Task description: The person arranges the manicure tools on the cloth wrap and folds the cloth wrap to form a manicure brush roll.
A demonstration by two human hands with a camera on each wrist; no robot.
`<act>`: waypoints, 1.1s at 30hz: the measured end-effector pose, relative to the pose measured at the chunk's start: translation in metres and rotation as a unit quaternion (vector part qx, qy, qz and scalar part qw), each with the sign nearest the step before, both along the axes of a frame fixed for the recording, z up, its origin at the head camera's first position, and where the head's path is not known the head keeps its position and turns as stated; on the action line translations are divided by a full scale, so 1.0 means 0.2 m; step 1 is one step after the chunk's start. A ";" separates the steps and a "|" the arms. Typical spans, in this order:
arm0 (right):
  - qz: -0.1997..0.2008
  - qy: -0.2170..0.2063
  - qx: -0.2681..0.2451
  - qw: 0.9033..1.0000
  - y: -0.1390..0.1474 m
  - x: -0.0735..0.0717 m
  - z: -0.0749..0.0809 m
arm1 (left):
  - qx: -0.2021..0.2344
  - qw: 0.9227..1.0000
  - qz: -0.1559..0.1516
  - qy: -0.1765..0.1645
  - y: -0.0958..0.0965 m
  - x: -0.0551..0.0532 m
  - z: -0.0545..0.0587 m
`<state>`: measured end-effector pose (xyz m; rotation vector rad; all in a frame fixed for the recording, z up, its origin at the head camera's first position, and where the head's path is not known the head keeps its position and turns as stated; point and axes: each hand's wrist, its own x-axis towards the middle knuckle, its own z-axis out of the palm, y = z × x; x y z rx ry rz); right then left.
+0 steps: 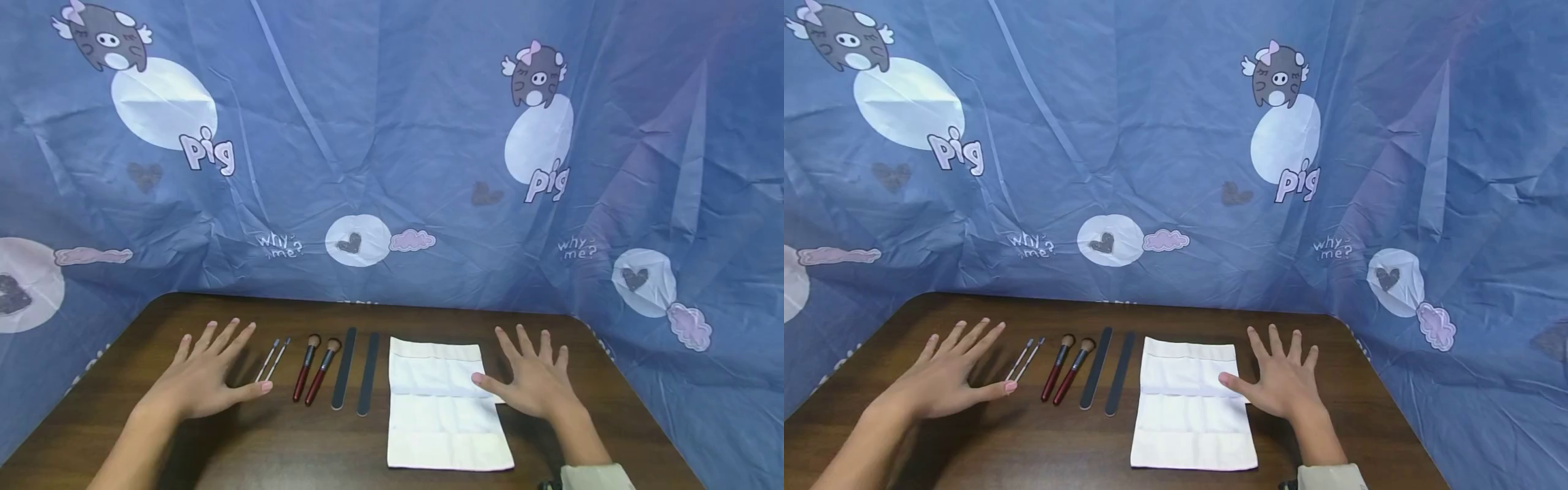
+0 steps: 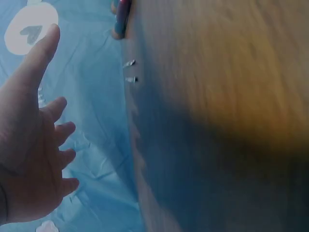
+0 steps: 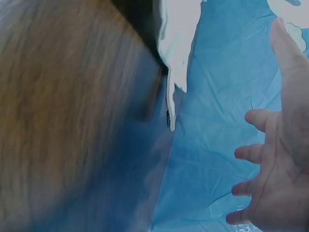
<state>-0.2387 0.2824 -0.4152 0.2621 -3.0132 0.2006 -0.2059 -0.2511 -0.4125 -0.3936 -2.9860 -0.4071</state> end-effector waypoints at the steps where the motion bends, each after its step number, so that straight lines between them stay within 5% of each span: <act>1: 0.003 -0.001 -0.003 1.000 0.00 -0.01 0.00 | -0.001 1.000 -0.003 -0.002 0.01 -0.01 0.00; 18: 0.077 -0.059 -0.087 0.991 -0.25 -0.06 -0.02 | -0.001 0.995 -0.093 -0.027 0.41 -0.28 0.01; 33: 0.202 -0.088 -0.156 0.963 -0.40 -0.10 -0.09 | -0.026 0.982 -0.177 -0.059 0.73 -0.50 -0.09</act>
